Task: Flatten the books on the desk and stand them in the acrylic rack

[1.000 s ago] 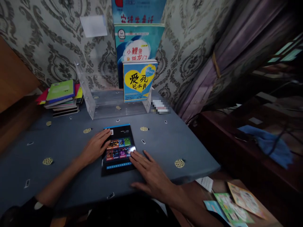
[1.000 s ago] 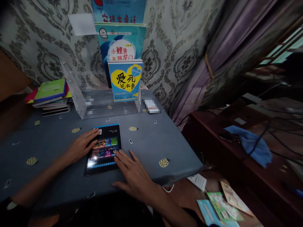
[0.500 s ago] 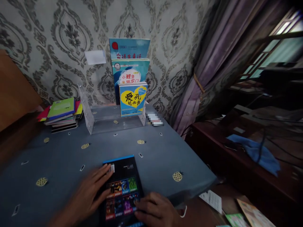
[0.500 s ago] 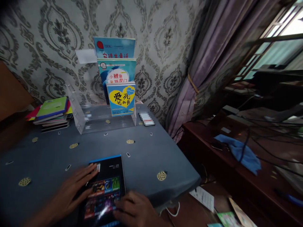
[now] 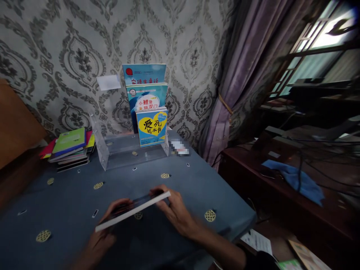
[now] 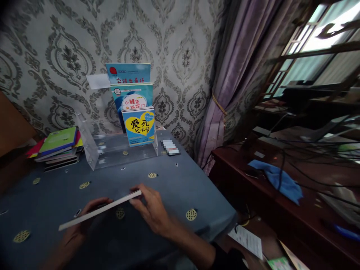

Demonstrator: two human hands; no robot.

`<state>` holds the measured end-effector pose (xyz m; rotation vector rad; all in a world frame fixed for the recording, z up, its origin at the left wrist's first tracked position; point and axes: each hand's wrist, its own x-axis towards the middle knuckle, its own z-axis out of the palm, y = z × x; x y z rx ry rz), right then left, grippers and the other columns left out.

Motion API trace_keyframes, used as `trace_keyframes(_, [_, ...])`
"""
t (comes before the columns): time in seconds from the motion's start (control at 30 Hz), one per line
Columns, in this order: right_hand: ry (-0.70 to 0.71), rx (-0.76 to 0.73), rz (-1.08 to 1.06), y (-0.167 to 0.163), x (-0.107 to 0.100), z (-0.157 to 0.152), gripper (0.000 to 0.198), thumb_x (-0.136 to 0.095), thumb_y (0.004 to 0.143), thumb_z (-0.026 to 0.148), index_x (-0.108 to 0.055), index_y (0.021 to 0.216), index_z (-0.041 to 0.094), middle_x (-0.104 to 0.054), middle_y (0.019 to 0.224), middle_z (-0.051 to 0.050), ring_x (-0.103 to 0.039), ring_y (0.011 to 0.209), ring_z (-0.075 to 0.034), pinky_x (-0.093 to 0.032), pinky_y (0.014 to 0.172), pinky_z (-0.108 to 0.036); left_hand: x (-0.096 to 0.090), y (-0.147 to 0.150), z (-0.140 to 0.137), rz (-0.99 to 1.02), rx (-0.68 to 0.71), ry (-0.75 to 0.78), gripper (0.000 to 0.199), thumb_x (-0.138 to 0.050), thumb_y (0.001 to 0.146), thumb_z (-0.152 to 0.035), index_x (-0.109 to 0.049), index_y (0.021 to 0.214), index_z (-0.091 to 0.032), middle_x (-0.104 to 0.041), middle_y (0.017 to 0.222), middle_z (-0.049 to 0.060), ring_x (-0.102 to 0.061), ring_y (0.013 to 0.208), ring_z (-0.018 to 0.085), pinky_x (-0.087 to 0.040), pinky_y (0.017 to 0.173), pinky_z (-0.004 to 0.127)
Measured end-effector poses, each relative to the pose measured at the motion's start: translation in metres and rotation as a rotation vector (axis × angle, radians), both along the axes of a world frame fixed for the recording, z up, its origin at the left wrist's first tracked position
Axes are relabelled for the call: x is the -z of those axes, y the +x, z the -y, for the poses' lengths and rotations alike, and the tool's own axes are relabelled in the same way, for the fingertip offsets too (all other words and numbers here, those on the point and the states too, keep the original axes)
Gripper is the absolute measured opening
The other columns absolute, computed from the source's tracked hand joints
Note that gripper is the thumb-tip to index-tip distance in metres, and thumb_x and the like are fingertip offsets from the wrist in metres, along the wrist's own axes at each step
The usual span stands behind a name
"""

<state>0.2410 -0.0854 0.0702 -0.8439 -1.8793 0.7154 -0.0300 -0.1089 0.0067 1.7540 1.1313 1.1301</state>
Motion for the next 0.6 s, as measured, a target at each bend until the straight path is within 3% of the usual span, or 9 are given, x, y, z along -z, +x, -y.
trace_keyframes(0.1, [0.002, 0.042, 0.036, -0.009, 0.014, -0.011, 0.031, -0.041, 0.101, 0.042, -0.055, 0.120, 0.022, -0.069, 0.098, -0.005, -0.067, 0.089, -0.020, -0.055, 0.084, -0.032, -0.011, 0.008, -0.004, 0.034, -0.026, 0.034, 0.058, -0.055, 0.086, -0.070, -0.060, 0.126, -0.028, -0.070, 0.114, 0.010, -0.067, 0.105, 0.033, -0.059, 0.088, 0.045])
trace_keyframes(0.2, [-0.006, 0.083, 0.075, -0.016, 0.022, -0.023, 0.031, -0.040, 0.100, 0.039, -0.053, 0.120, 0.020, -0.068, 0.099, -0.006, -0.066, 0.090, -0.021, -0.054, 0.082, -0.034, -0.026, 0.014, -0.018, 0.041, -0.040, 0.056, 0.065, -0.043, 0.087, -0.078, -0.057, 0.123, -0.026, -0.067, 0.098, 0.008, -0.066, 0.088, 0.026, -0.058, 0.076, 0.038])
trace_keyframes(0.4, [0.051, 0.110, 0.093, -0.030, 0.005, -0.054, 0.027, -0.041, 0.098, 0.040, -0.052, 0.112, 0.021, -0.068, 0.096, -0.005, -0.063, 0.084, -0.021, -0.053, 0.077, -0.031, -0.051, 0.013, -0.069, -0.002, 0.001, 0.085, 0.075, -0.032, 0.088, -0.081, -0.055, 0.125, -0.021, -0.058, 0.081, 0.005, -0.051, 0.068, 0.019, -0.045, 0.061, 0.031])
trace_keyframes(0.53, [0.098, 0.148, 0.105, -0.039, 0.008, -0.074, 0.027, -0.043, 0.098, 0.042, -0.051, 0.112, 0.021, -0.067, 0.091, -0.003, -0.062, 0.083, -0.021, -0.049, 0.075, -0.029, -0.047, 0.012, -0.092, 0.032, -0.030, 0.039, 0.081, -0.035, 0.083, -0.085, -0.059, 0.122, -0.019, -0.060, 0.080, 0.005, -0.048, 0.065, 0.018, -0.044, 0.059, 0.031])
trace_keyframes(0.6, [0.059, 0.195, 0.101, -0.042, 0.020, -0.081, 0.026, -0.041, 0.098, 0.043, -0.052, 0.107, 0.021, -0.064, 0.081, -0.001, -0.060, 0.074, -0.020, -0.046, 0.069, -0.028, -0.036, 0.014, -0.095, 0.098, -0.209, -0.029, 0.078, -0.047, 0.077, -0.085, -0.064, 0.114, -0.018, -0.062, 0.078, 0.006, -0.053, 0.069, 0.021, -0.047, 0.062, 0.032])
